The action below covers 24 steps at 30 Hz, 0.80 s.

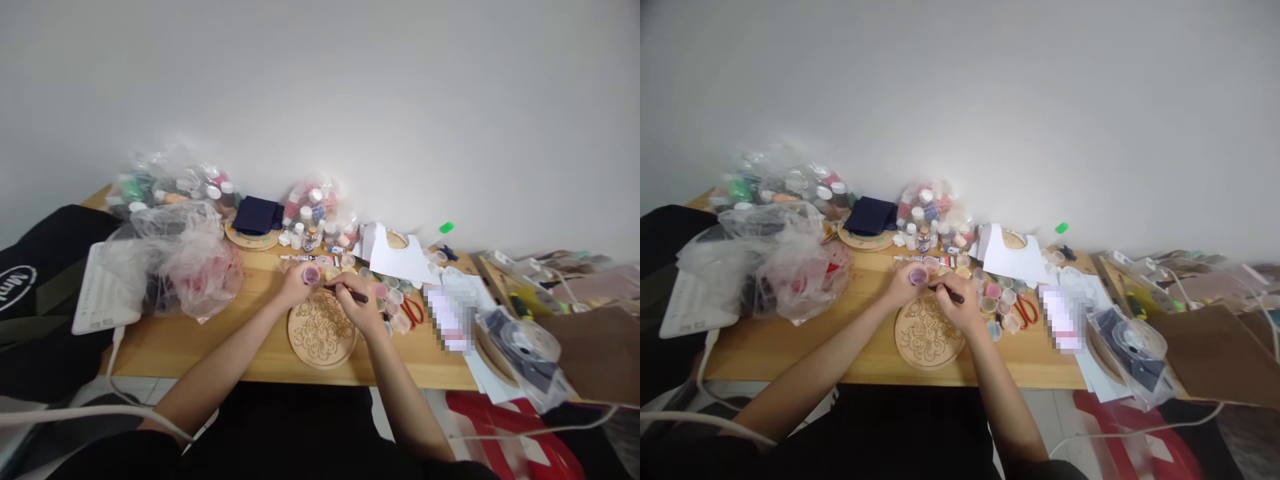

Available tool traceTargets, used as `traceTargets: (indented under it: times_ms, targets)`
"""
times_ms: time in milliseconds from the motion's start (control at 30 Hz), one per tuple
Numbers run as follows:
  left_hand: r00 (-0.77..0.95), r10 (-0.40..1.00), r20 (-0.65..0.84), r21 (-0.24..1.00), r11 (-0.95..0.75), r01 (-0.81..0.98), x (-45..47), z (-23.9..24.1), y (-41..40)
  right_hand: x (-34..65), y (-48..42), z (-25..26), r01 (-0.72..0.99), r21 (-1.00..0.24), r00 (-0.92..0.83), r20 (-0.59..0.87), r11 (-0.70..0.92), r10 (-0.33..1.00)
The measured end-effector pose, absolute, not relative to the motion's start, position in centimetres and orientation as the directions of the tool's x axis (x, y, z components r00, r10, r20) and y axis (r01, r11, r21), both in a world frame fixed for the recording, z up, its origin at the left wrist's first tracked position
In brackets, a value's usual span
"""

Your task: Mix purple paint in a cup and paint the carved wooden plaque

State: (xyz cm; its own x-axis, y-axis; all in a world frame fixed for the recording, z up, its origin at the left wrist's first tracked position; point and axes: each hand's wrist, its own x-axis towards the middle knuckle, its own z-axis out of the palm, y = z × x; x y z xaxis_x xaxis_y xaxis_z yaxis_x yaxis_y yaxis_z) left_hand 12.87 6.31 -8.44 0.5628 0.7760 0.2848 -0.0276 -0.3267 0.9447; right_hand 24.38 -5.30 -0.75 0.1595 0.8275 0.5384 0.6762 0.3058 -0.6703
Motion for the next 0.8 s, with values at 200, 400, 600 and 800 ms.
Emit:
traceTargets:
  times_ms: [200,400,600,800]
  targets:
    - [0.556,0.769,0.316,0.940,-0.335,-0.071,12.9,-8.4,6.1,24.6,-5.7,-0.2,0.691,-0.658,0.199,0.572,0.299,0.796]
    - [0.567,0.761,0.314,0.938,-0.339,-0.065,13.0,-8.4,5.8,25.3,-4.1,-1.1,0.654,-0.678,0.242,0.607,0.335,0.757]
    - [0.572,0.772,0.278,0.946,-0.322,-0.025,12.9,-8.5,5.9,25.5,-3.9,-2.2,0.600,-0.723,0.251,0.577,0.343,0.777]
    - [0.610,0.756,0.237,0.957,-0.289,-0.014,12.8,-8.7,5.8,26.0,-4.9,-2.5,0.532,-0.773,0.274,0.543,0.345,0.794]
